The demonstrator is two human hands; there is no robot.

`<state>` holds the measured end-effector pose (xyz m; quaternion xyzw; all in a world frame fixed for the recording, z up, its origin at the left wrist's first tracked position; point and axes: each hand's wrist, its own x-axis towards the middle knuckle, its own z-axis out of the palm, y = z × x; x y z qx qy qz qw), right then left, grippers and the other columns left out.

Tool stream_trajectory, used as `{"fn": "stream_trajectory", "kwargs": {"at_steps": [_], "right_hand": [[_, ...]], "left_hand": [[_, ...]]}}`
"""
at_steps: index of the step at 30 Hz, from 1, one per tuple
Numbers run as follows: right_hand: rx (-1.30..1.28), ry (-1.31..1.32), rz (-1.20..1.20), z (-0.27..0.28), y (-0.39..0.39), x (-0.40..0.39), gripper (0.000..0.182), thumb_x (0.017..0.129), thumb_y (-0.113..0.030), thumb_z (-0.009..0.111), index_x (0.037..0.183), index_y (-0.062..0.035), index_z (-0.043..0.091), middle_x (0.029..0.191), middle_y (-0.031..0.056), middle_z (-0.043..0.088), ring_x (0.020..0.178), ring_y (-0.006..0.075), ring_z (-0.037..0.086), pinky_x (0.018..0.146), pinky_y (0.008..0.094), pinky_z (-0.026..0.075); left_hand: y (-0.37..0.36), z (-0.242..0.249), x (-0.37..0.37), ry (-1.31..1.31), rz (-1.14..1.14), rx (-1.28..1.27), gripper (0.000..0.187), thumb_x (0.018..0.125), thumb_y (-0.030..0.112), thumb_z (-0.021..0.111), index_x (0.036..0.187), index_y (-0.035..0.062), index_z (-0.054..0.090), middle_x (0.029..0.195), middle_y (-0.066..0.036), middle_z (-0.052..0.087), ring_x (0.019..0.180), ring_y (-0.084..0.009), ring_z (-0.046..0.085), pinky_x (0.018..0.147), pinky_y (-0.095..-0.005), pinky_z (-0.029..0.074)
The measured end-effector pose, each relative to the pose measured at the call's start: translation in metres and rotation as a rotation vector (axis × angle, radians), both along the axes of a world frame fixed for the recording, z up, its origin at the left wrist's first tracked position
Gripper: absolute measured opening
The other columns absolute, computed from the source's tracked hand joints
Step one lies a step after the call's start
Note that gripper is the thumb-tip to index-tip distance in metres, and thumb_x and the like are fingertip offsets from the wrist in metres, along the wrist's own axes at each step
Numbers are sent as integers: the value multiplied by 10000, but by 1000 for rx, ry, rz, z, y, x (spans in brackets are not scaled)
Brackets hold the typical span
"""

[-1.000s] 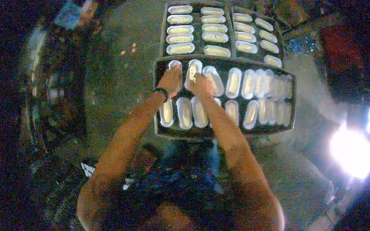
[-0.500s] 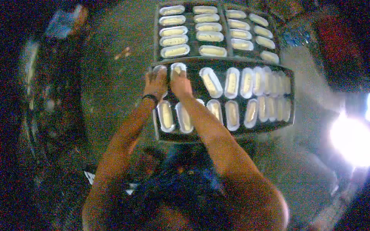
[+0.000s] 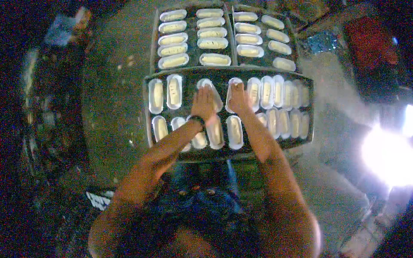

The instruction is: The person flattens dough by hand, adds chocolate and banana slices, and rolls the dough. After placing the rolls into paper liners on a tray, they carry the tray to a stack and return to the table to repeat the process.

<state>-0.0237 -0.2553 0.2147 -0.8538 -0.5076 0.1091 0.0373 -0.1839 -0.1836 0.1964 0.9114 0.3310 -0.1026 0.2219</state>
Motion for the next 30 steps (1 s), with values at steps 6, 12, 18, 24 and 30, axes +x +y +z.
{"fn": "stream_trajectory", "kwargs": {"at_steps": [6, 12, 18, 24, 30], "right_hand": [[-102, 128, 135, 24, 20, -20, 571, 740, -141, 628, 1285, -104, 460, 1247, 201, 431, 1008, 380, 575, 866, 452, 499], [-14, 28, 230, 1, 50, -39, 470, 766, -239, 629, 1213, -128, 532, 1254, 129, 440, 995, 308, 581, 870, 389, 502], [99, -58, 358, -6, 38, -31, 394, 790, -248, 584, 1172, -156, 573, 1234, 63, 517, 986, 275, 585, 865, 374, 496], [129, -65, 273, 18, 17, -36, 363, 823, -228, 559, 1178, -153, 586, 1320, 75, 490, 1151, 255, 515, 948, 370, 440], [93, -135, 158, 27, -63, 67, 388, 786, -133, 575, 1171, -88, 593, 1254, 85, 549, 1216, 284, 465, 1005, 409, 389]], "left_hand": [[25, -15, -5, -58, -71, 135, 842, 734, 289, 612, 1446, 48, 233, 1530, -167, 131, 1413, -369, 98, 1110, -567, 132], [75, 11, -28, 193, -211, 156, 861, 732, 278, 625, 1464, 100, 207, 1540, -124, 110, 1421, -322, 90, 1124, -542, 106], [74, -9, -26, -52, -259, 230, 757, 757, 204, 544, 1448, 113, 248, 1520, -129, 173, 1397, -353, 156, 1114, -570, 102], [74, -14, -38, -39, -255, 185, 836, 738, 302, 616, 1439, 56, 233, 1512, -122, 185, 1395, -330, 173, 1117, -559, 98], [14, 24, 12, -488, -214, 130, 681, 786, 347, 591, 1319, -29, 396, 1426, -197, 333, 1328, -372, 286, 1103, -554, 166]]}}
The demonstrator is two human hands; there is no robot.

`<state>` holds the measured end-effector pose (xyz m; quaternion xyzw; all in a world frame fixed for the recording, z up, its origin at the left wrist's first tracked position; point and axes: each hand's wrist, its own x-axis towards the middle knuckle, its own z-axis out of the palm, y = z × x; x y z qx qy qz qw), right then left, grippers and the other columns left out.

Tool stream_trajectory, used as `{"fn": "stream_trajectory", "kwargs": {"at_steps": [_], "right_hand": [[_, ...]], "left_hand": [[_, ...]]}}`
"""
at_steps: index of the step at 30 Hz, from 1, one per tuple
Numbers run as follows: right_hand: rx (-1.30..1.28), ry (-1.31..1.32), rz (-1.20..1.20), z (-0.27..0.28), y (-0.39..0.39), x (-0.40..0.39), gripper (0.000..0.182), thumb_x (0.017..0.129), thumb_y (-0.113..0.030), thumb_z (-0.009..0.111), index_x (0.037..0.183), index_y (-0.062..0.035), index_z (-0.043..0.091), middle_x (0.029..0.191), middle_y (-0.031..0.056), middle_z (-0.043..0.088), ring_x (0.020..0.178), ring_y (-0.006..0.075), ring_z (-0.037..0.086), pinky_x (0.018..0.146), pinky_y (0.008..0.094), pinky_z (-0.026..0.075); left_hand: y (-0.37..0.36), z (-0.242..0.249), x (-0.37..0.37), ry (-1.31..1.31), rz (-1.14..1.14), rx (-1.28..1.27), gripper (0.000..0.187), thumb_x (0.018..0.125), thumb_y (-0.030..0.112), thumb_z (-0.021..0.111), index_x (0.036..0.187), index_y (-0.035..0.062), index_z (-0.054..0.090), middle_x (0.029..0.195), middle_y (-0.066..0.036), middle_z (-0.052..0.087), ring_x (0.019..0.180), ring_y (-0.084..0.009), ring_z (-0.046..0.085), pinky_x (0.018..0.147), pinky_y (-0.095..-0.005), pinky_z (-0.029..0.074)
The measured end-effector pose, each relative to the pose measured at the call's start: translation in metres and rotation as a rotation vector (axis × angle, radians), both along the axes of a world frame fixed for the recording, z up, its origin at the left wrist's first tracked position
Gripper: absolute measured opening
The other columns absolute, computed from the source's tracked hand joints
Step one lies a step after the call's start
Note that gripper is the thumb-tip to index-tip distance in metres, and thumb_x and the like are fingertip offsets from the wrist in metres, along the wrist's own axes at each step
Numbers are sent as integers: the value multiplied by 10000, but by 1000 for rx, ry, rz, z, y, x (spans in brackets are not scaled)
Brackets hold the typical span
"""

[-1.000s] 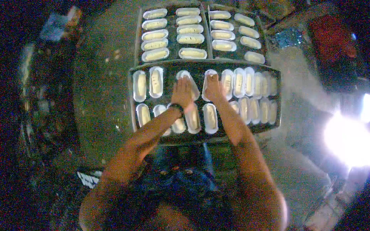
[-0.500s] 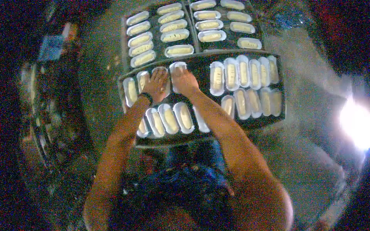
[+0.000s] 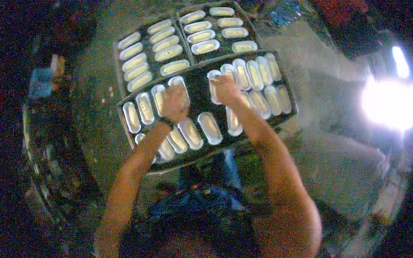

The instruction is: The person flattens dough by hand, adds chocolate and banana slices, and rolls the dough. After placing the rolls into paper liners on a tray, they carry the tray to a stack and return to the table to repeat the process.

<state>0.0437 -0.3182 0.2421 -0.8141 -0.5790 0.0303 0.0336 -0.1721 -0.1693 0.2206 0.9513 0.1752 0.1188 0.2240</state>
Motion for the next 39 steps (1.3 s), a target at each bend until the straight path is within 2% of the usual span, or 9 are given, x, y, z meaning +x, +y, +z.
{"fn": "stream_trajectory", "kwargs": {"at_steps": [3, 5, 9, 12, 23, 27, 30, 35, 39], "right_hand": [[-192, -72, 18, 41, -30, 43, 514, 777, -213, 620, 1270, -105, 523, 1368, 87, 449, 1304, 325, 353, 1073, 461, 303], [-243, -55, 92, 28, -40, 76, 688, 759, -323, 669, 1371, -133, 420, 1465, 73, 327, 1378, 358, 201, 1114, 516, 209], [-37, 4, 204, -12, -40, 86, 715, 699, -426, 710, 1330, -185, 477, 1449, 47, 352, 1396, 349, 147, 1125, 546, 111], [-7, -54, 281, -7, -27, 74, 701, 678, -448, 721, 1299, -203, 509, 1441, 38, 363, 1391, 350, 158, 1112, 567, 119], [11, 67, 310, -17, -2, 63, 677, 770, -444, 628, 1366, -195, 427, 1483, 60, 298, 1390, 352, 171, 1119, 533, 148], [-123, 145, 211, 47, -21, 93, 731, 804, -397, 619, 1426, -162, 315, 1508, 67, 236, 1385, 340, 190, 1132, 463, 172], [-88, -50, 195, 20, -65, 159, 601, 799, -315, 608, 1347, -135, 438, 1402, 88, 408, 1343, 340, 273, 1112, 468, 215], [-346, -84, 157, 49, -86, 175, 576, 817, -307, 562, 1348, -126, 430, 1453, 83, 338, 1350, 380, 247, 1113, 524, 194], [-71, -128, 207, -12, -82, 192, 620, 792, -378, 591, 1354, -169, 434, 1477, 104, 290, 1377, 410, 170, 1112, 570, 138]], "left_hand": [[-48, 34, 56, 138, -214, 156, 699, 777, 206, 613, 1370, -33, 331, 1477, -188, 256, 1373, -376, 215, 1137, -498, 140], [-70, 24, 98, 175, -145, 142, 667, 803, 205, 559, 1382, -28, 325, 1492, -178, 230, 1363, -366, 240, 1124, -509, 172], [-84, -31, 141, 332, -86, 133, 701, 811, 230, 519, 1416, -20, 265, 1500, -172, 217, 1365, -375, 244, 1108, -539, 184], [-64, -6, 125, 547, -78, 169, 876, 761, 258, 620, 1465, 51, 141, 1536, -137, 129, 1421, -311, 123, 1136, -512, 111], [-45, -15, 103, 296, 176, 162, 667, 773, 265, 562, 1384, 76, 373, 1504, -125, 213, 1348, -366, 268, 1093, -585, 169], [-50, 15, 112, 312, 179, 267, 634, 823, 327, 484, 1386, 63, 357, 1476, -143, 271, 1351, -374, 259, 1087, -592, 168], [-66, 45, 152, 210, 75, 133, 605, 824, 292, 488, 1366, 45, 382, 1461, -140, 304, 1355, -356, 262, 1090, -579, 173], [-117, -11, 251, 50, -66, 314, 554, 838, 227, 499, 1346, 27, 400, 1465, -139, 308, 1355, -327, 282, 1110, -534, 186], [-115, -3, 260, 204, -75, 159, 561, 859, 212, 484, 1364, 11, 348, 1455, -194, 306, 1335, -352, 318, 1096, -549, 208]]}}
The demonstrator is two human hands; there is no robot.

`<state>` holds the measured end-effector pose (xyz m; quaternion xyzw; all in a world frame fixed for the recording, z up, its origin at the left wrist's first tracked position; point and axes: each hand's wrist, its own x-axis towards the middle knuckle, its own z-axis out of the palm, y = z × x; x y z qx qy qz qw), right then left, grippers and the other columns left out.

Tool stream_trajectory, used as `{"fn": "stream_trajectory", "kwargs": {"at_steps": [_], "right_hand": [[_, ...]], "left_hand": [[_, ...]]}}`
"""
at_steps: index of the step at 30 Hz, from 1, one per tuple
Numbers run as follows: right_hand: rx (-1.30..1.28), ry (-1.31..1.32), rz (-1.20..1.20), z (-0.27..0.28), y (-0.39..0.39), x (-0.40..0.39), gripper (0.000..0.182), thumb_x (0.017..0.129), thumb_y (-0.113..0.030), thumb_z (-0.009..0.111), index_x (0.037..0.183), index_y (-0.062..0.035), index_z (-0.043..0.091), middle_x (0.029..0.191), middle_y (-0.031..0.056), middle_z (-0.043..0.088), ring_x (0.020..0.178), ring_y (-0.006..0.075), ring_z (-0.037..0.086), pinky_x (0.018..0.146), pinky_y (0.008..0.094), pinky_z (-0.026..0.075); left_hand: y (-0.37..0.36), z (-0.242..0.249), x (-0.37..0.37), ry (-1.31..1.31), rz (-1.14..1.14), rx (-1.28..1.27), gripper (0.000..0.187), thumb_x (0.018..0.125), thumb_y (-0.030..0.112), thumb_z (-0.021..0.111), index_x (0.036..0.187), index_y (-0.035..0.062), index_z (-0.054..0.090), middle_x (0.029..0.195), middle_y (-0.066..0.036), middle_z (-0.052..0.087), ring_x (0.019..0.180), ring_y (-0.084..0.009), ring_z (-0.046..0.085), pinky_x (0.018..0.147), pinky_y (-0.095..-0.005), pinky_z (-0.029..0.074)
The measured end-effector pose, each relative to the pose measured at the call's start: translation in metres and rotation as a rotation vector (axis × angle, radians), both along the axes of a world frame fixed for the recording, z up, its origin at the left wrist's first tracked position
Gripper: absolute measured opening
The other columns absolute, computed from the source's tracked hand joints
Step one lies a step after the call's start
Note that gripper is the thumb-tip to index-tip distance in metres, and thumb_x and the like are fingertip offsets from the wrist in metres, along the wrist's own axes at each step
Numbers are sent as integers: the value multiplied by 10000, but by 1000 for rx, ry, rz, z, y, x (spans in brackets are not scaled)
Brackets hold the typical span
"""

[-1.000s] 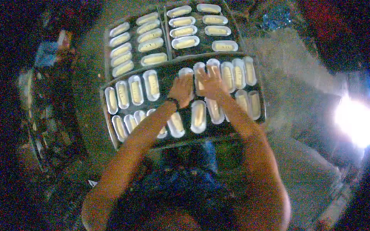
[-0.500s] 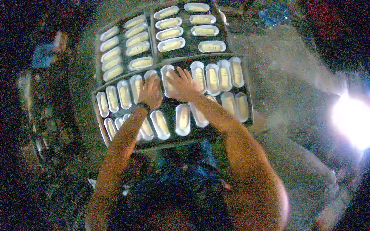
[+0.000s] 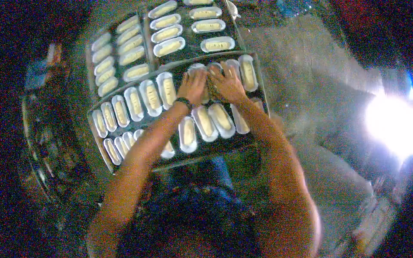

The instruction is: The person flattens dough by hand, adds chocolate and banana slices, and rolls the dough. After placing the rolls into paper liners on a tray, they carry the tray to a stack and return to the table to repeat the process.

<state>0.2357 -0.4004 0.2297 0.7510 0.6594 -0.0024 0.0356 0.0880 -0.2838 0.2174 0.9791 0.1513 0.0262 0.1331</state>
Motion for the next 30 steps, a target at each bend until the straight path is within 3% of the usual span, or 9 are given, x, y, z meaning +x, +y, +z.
{"fn": "stream_trajectory", "kwargs": {"at_steps": [3, 5, 11, 16, 17, 25, 27, 28, 30], "right_hand": [[-37, 142, -49, 19, 21, -16, 677, 758, -410, 641, 1357, -172, 434, 1474, 106, 293, 1377, 416, 161, 1112, 572, 135], [-136, 136, -53, 33, 34, -17, 760, 726, -444, 680, 1384, -192, 397, 1483, 101, 274, 1382, 407, 153, 1115, 566, 130], [-31, 248, -143, 44, 1, 3, 754, 734, -392, 656, 1405, -214, 362, 1507, 93, 225, 1386, 404, 149, 1120, 556, 114], [-65, -11, -130, 41, -19, 35, 750, 736, -333, 638, 1416, -220, 342, 1467, 99, 325, 1388, 372, 162, 1114, 558, 126], [-68, 35, -129, 35, -19, 37, 755, 732, -334, 645, 1415, -221, 344, 1465, 100, 328, 1382, 374, 174, 1111, 559, 132], [-104, -27, -176, 58, -4, 15, 709, 802, -390, 612, 1407, -128, 351, 1445, 150, 324, 1327, 416, 266, 1077, 573, 184], [111, 100, -116, 48, -23, 7, 680, 843, -391, 577, 1412, -107, 333, 1433, 168, 333, 1326, 410, 268, 1078, 548, 201], [181, 193, -133, 62, -27, -16, 635, 833, -335, 607, 1371, -79, 388, 1376, 181, 407, 1277, 385, 359, 1050, 496, 283], [342, 373, -54, 62, -48, -54, 326, 769, -204, 663, 1038, -27, 618, 986, 144, 639, 903, 325, 603, 825, 423, 480]], "left_hand": [[26, 17, -16, 25, -26, 34, 575, 879, 228, 469, 1386, 9, 308, 1454, -171, 319, 1345, -338, 311, 1082, -561, 225], [43, -8, -20, 49, -91, 109, 804, 717, 190, 628, 1406, 2, 259, 1437, -173, 306, 1342, -322, 303, 1101, -548, 165], [27, 29, -26, 243, 32, -21, 798, 758, 274, 613, 1423, 24, 249, 1482, -160, 251, 1355, -356, 264, 1110, -548, 155], [33, 33, -29, 330, -12, 41, 805, 766, 324, 614, 1430, 47, 253, 1498, -156, 215, 1365, -353, 244, 1111, -543, 167], [32, 17, -33, 189, 8, 55, 811, 726, 257, 637, 1409, 8, 279, 1454, -193, 268, 1346, -378, 270, 1064, -554, 264], [34, 37, -55, 142, -56, 12, 736, 725, 174, 595, 1396, 52, 318, 1500, -141, 190, 1357, -380, 235, 1099, -542, 223], [31, 49, -79, 26, -57, -89, 668, 738, 161, 584, 1357, 38, 363, 1474, -143, 247, 1351, -376, 252, 1099, -533, 232], [23, 47, -95, -28, -43, -143, 613, 755, 164, 578, 1323, 30, 389, 1443, -148, 300, 1343, -372, 272, 1095, -532, 237], [-6, 42, -126, 118, -126, -94, 585, 796, 194, 542, 1336, 29, 388, 1462, -139, 289, 1356, -330, 267, 1114, -512, 204]]}}
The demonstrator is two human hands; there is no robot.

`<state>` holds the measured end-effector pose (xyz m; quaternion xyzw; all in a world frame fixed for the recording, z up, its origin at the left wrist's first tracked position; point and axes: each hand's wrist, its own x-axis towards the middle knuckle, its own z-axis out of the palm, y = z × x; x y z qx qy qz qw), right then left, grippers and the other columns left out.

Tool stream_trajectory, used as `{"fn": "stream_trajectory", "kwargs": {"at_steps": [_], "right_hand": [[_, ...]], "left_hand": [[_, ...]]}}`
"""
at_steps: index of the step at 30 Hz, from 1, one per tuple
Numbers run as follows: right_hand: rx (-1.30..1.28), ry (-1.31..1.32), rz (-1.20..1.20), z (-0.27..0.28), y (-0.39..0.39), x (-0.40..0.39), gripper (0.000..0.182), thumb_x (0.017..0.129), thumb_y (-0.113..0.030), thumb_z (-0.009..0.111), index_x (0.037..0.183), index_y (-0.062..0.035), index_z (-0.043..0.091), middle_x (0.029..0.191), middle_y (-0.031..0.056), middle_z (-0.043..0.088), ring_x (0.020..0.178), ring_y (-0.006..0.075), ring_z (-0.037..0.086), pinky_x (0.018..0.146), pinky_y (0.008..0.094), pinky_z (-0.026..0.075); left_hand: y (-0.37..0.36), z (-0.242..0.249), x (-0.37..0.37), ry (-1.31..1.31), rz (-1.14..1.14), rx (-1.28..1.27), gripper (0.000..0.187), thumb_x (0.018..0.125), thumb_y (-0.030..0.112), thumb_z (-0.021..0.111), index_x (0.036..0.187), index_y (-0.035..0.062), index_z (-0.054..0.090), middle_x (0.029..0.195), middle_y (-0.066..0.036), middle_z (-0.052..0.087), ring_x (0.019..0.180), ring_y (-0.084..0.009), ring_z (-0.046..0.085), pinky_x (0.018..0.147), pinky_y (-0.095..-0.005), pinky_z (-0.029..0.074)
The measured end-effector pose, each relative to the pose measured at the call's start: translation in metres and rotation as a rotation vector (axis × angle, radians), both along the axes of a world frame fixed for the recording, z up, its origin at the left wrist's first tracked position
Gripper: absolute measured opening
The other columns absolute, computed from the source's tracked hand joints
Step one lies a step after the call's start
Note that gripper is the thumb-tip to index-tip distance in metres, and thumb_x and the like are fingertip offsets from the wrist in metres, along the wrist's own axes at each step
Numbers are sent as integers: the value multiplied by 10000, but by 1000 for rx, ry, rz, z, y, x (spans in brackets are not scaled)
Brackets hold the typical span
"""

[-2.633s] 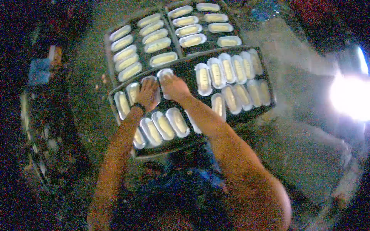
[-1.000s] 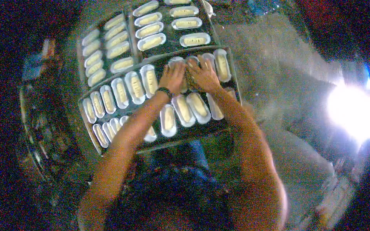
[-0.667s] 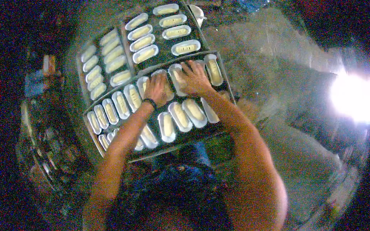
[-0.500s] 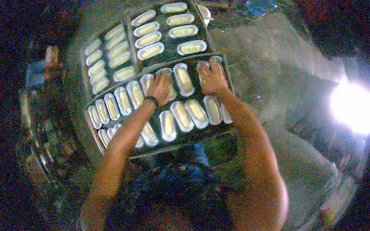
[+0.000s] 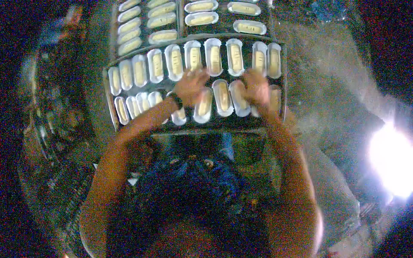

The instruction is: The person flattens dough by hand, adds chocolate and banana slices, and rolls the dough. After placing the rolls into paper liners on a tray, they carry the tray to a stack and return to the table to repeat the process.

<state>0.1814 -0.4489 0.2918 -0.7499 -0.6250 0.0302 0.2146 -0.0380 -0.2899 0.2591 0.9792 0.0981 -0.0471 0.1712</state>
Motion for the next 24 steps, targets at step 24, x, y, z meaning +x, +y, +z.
{"fn": "stream_trajectory", "kwargs": {"at_steps": [24], "right_hand": [[-252, 160, -478, 9, -122, -103, 225, 807, -255, 648, 940, -77, 687, 924, 131, 678, 832, 288, 657, 733, 368, 528]], "left_hand": [[-125, -12, -38, -148, 140, -109, 767, 772, 389, 633, 1382, 29, 339, 1500, -144, 220, 1379, -374, 202, 1074, -581, 208]]}}
